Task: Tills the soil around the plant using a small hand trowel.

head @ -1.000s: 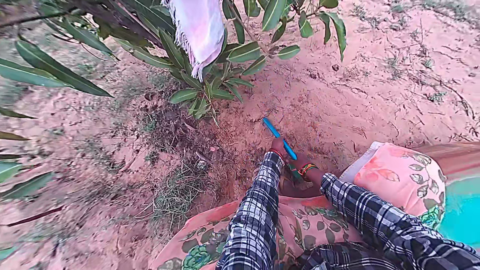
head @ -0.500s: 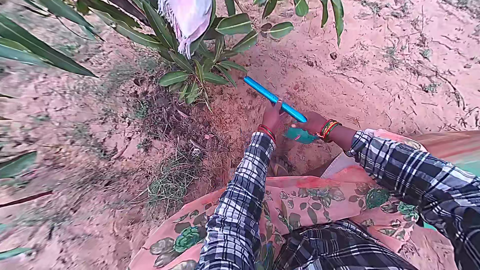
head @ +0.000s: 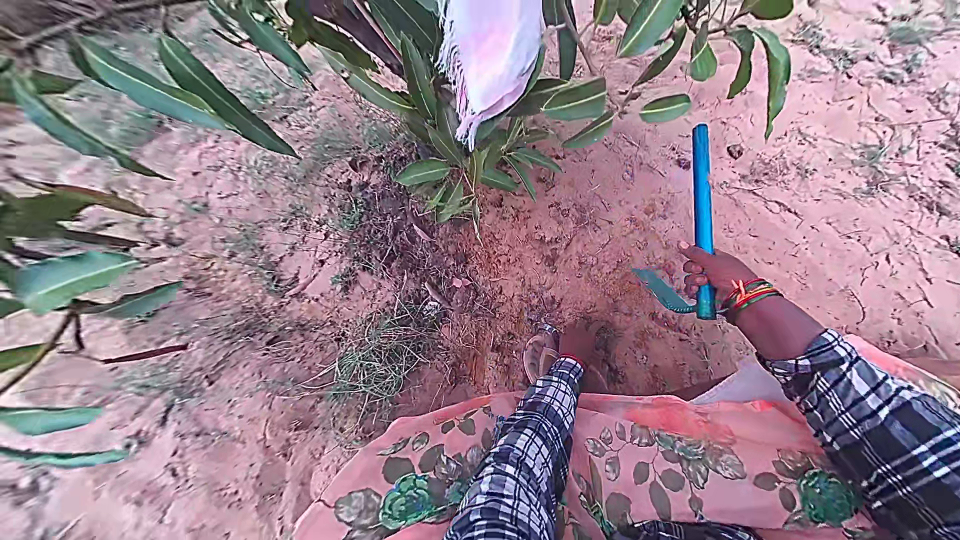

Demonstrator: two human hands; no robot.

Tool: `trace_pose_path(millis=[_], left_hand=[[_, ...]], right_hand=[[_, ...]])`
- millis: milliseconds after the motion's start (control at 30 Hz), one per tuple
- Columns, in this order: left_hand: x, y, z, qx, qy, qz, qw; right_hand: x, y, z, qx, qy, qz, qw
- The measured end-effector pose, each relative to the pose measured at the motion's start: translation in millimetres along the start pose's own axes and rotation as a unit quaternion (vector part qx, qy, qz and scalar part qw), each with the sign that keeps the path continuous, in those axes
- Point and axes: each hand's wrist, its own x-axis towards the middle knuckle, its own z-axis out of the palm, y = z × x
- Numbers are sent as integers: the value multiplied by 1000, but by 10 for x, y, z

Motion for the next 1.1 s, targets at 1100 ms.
trace_pose_path(millis=[1100], left_hand=[[85,-214,-1308,-243,344,-39,906]], right_hand=[[29,246,45,-437,-94,-25,894]])
